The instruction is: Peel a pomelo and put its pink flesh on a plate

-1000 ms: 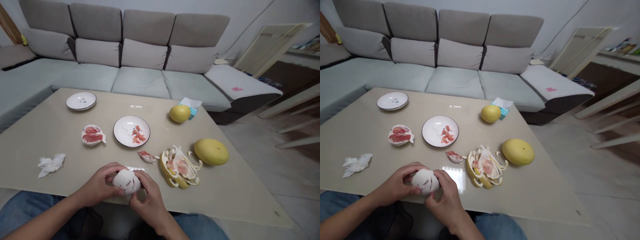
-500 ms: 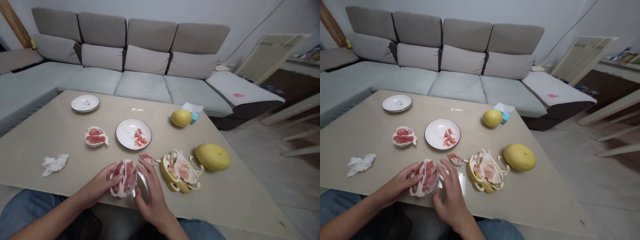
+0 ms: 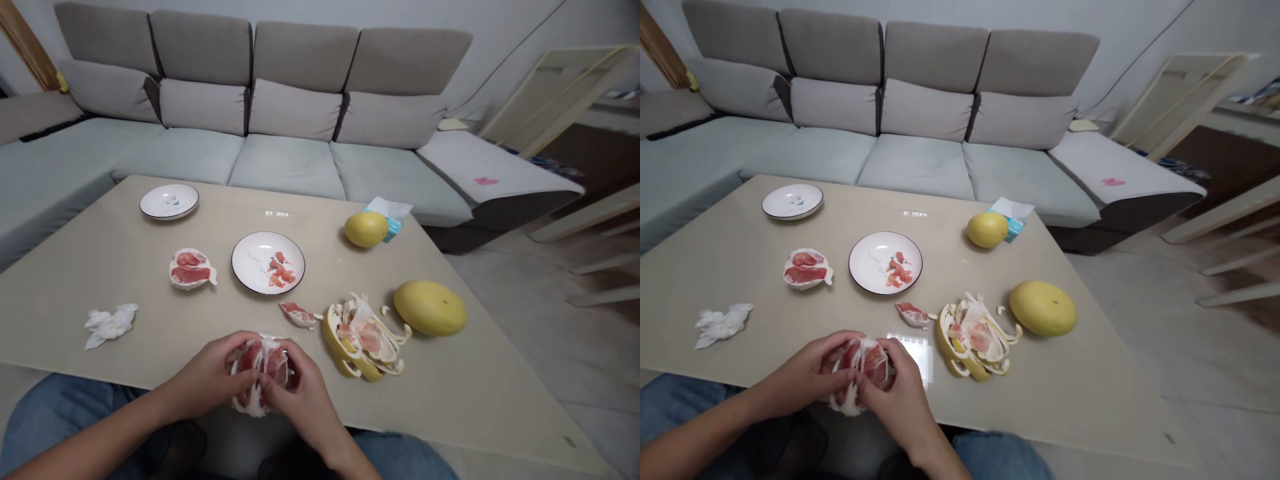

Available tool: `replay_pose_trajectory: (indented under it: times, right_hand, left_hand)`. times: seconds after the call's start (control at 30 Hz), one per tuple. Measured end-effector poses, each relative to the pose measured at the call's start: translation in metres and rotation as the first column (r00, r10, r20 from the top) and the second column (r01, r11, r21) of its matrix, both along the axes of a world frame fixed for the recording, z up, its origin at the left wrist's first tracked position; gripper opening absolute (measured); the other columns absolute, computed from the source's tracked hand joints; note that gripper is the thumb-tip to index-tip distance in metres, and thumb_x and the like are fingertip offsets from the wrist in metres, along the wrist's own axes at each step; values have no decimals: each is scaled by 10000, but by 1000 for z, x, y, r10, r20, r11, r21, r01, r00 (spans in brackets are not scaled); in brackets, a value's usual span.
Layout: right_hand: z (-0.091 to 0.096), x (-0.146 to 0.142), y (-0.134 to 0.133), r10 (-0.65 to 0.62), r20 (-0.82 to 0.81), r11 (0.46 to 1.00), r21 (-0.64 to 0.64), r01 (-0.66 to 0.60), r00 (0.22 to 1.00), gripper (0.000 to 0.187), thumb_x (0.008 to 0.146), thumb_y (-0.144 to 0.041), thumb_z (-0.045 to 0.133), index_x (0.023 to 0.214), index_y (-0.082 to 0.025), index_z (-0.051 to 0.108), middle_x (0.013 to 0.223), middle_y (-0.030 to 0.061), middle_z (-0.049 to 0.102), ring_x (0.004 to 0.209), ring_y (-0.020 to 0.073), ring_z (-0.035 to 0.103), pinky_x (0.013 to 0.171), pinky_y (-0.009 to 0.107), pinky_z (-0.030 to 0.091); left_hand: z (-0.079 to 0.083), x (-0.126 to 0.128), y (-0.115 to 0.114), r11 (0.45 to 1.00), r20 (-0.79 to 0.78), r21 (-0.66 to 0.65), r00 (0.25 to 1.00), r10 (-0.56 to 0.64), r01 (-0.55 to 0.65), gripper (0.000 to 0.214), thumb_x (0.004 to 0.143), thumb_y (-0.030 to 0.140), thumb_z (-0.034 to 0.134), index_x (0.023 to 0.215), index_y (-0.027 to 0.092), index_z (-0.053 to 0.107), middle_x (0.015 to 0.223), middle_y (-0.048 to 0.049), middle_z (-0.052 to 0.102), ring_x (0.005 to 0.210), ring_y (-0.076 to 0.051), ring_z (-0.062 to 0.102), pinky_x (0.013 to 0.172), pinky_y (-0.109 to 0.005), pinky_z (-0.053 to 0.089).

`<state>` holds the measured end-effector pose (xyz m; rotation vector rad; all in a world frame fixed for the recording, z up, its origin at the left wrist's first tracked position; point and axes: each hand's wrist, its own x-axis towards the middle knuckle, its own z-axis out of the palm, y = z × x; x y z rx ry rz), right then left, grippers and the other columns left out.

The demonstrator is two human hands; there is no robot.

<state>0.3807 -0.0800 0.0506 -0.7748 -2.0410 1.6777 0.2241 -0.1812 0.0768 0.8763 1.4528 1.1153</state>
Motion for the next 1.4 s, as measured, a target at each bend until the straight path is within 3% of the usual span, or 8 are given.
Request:
replay_pose_trajectory:
  times: [0.13,0.3,0.5,0.7,0.97,1.03,1.17,1.4]
  right_hand:
    - [-1,-2,0,-14,19,1000,26,14,1000,226,760,-256,628,975,-188,612,840,11,628,716,158,574,649,253,479]
    - [-3,-4,-4,0,37,1000,11,-1,999,224,739,-236,598,956,-179,611,811,8,631,698,159,562,638,253,468]
    - [-8,-5,-7,-33,53,994,101,28,998,284,711,-204,574,993,-173,581,869,26,606,761,186,577,685,283,469]
    - [-13,-7,-10,-92,-1,962,258,89,996,305,643,-120,555,940,-185,568,868,25,560,766,186,549,701,285,450]
    - [-14,-5,-6,-132,24,958,259,121,991,318,628,-112,554,935,-190,584,860,21,575,753,183,548,692,280,443]
    - [-12,-4,-3,-126,35,966,234,115,991,324,632,-121,555,948,-185,590,864,23,584,762,185,554,699,281,444]
    - [-8,-3,2,-62,67,987,152,51,996,264,695,-166,573,957,-183,604,854,18,606,754,180,564,681,274,447]
    - [-7,-3,5,5,37,998,-69,-2,999,299,794,-284,634,1075,-182,617,938,45,675,834,203,617,757,311,502]
  left_hand:
    - [5,-5,3,996,-28,-43,997,-74,73,332,886,334,579,1168,166,625,842,-39,734,762,-204,698,683,-279,528]
    - [3,-9,6,995,-362,-67,927,-93,73,214,807,280,621,962,161,707,728,-4,697,628,-149,624,557,-209,446]
    - [-7,-5,11,995,-299,-99,953,-56,27,231,723,198,605,939,149,670,659,24,629,606,-139,583,535,-203,410]
    - [-10,8,15,999,-378,-30,926,18,-31,230,679,123,534,862,160,668,646,47,546,590,-111,481,533,-203,362]
    - [-15,18,18,997,-478,50,875,80,-64,227,700,100,504,840,160,671,710,13,615,642,-133,508,604,-232,401]
    - [-17,16,17,996,-408,59,909,87,-69,200,745,130,524,875,165,672,757,-4,649,681,-147,556,626,-237,428]
    - [-21,9,11,997,-61,2,995,74,-74,226,838,294,600,1023,170,638,812,-28,704,749,-186,656,678,-263,493]
    - [-35,2,1,998,262,8,963,61,-65,571,771,346,755,1271,190,528,1164,-105,689,1036,-259,675,821,-331,546]
